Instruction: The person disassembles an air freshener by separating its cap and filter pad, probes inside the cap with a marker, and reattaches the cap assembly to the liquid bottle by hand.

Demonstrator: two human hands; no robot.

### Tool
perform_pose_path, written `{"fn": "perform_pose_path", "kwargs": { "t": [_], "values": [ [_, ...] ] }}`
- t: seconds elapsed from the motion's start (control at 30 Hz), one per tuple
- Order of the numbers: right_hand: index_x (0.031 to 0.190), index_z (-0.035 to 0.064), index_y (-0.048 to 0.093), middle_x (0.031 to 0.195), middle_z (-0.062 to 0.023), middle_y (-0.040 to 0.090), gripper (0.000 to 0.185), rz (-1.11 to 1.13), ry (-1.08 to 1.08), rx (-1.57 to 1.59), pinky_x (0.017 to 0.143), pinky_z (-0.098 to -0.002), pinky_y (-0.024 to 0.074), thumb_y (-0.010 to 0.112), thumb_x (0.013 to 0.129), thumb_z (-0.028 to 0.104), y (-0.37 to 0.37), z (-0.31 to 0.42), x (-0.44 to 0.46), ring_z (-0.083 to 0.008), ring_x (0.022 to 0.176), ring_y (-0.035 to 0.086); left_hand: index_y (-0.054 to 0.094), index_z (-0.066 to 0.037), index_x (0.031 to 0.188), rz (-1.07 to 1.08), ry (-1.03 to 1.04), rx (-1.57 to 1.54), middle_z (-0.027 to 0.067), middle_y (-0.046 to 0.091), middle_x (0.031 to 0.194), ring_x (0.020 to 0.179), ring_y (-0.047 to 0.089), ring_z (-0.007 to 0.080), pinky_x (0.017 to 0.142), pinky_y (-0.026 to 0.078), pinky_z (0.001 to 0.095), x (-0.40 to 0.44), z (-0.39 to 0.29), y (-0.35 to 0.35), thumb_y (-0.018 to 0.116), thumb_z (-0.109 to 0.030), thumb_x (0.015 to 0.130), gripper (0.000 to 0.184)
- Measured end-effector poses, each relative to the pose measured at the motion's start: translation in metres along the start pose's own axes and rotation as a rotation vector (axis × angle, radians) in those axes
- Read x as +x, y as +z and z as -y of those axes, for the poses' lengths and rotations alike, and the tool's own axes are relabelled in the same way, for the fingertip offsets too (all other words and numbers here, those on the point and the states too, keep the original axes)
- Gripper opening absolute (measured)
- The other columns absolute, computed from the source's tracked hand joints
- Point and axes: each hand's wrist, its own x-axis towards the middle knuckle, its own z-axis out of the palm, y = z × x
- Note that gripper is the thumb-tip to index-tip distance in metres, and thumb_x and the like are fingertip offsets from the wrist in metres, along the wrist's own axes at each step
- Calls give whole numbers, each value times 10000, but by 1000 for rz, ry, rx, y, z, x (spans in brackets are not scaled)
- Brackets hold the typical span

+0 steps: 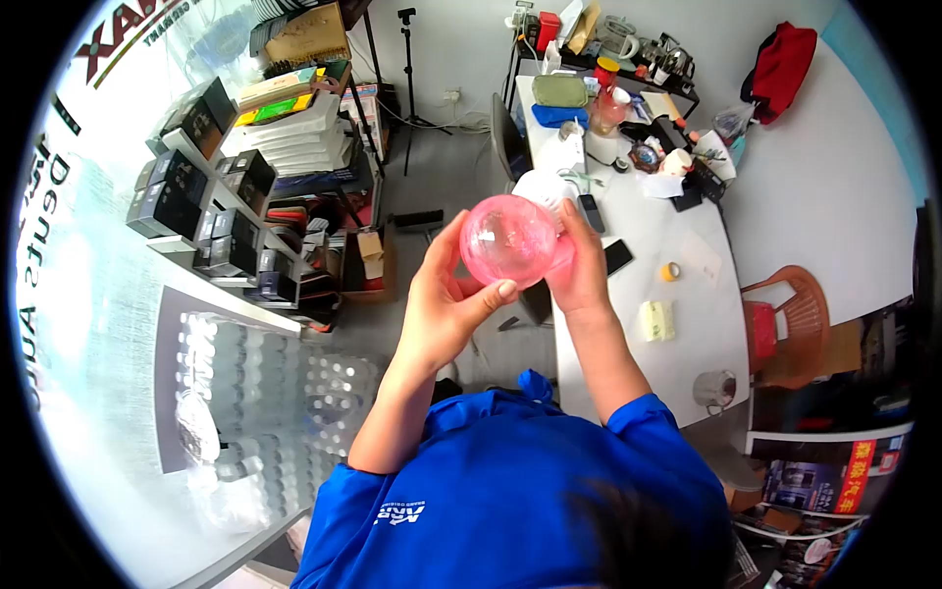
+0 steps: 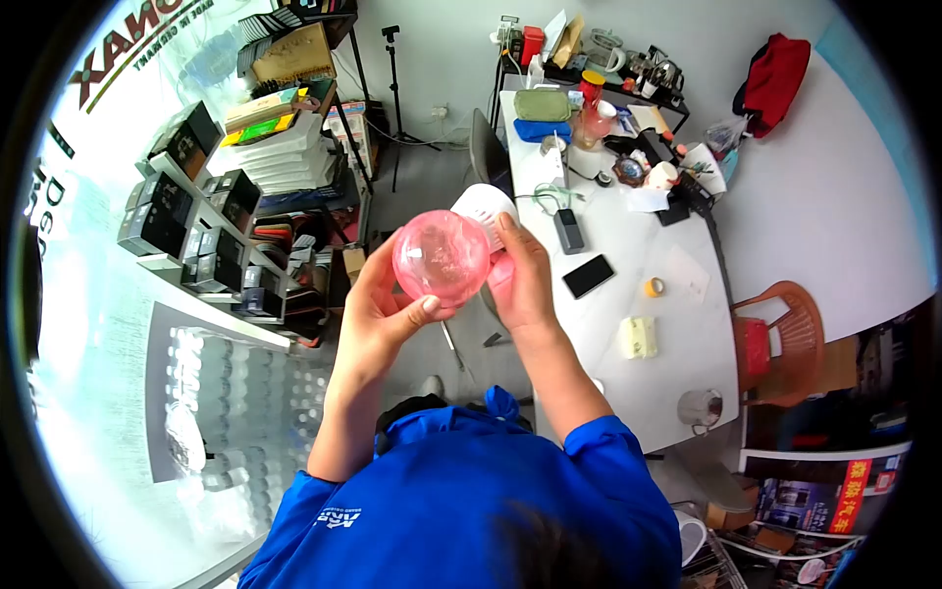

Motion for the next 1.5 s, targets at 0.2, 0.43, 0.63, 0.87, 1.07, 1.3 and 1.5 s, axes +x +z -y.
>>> {"fn": "perform_pose_path", "kwargs": {
  "t": [0.2, 0.43, 0.63, 0.87, 1.07, 1.3, 1.5],
  "values": [
    [1238, 0, 519, 1206, -122, 605, 411, -78, 279, 394, 971, -347, 496, 587, 954, 290, 14, -46, -10, -197, 1122, 591, 361, 21, 1420, -171, 14, 441, 225, 563, 1279, 730, 695, 180, 587, 578, 268, 2, -26, -10, 807, -92, 767, 799],
    [1210, -2, 518, 1136, -133, 605, 369, -377, 575, 601, 902, -380, 574, 527, 971, 279, 28, -72, -29, -259, 1046, 632, 582, 35, 1237, -227, 7, 909, 170, 705, 971, 616, 662, 133, 529, 527, 255, 20, -34, -23, 834, -337, 738, 672],
    [1211, -17, 513, 1196, -178, 558, 390, -387, 651, 768, 853, -362, 604, 616, 925, 228, 21, -84, -34, -323, 1026, 633, 618, 41, 1181, -185, -32, 1038, 167, 711, 919, 613, 666, 161, 575, 528, 285, 34, -30, -32, 784, -471, 758, 684],
    [1230, 28, 490, 1187, -136, 560, 356, -375, 657, 755, 844, -363, 599, 506, 990, 291, 15, -82, -34, -265, 1038, 620, 621, 41, 1168, -169, -78, 1016, 166, 710, 917, 640, 670, 165, 587, 534, 289, 37, -24, -31, 761, -458, 787, 643],
    [1212, 20, 497, 1167, -144, 565, 344, -338, 660, 779, 833, -365, 604, 502, 993, 284, 13, -81, -36, -272, 1015, 626, 616, 45, 1167, -152, -111, 956, 153, 708, 892, 614, 663, 150, 536, 530, 269, 37, -25, -33, 740, -428, 821, 599],
    [1186, 10, 505, 1155, -149, 565, 339, -372, 662, 775, 818, -361, 613, 508, 991, 287, 16, -82, -35, -283, 990, 634, 618, 46, 1164, -168, -118, 966, 140, 710, 853, 584, 656, 136, 528, 521, 259, 37, -27, -35, 739, -419, 825, 588],
    [1194, 12, 499, 1151, -149, 563, 348, -368, 673, 764, 806, -358, 616, 511, 989, 293, 15, -85, -35, -279, 981, 638, 618, 51, 1158, -155, -114, 964, 140, 711, 851, 592, 659, 135, 535, 522, 261, 37, -25, -39, 741, -422, 823, 592]
  ]
}}
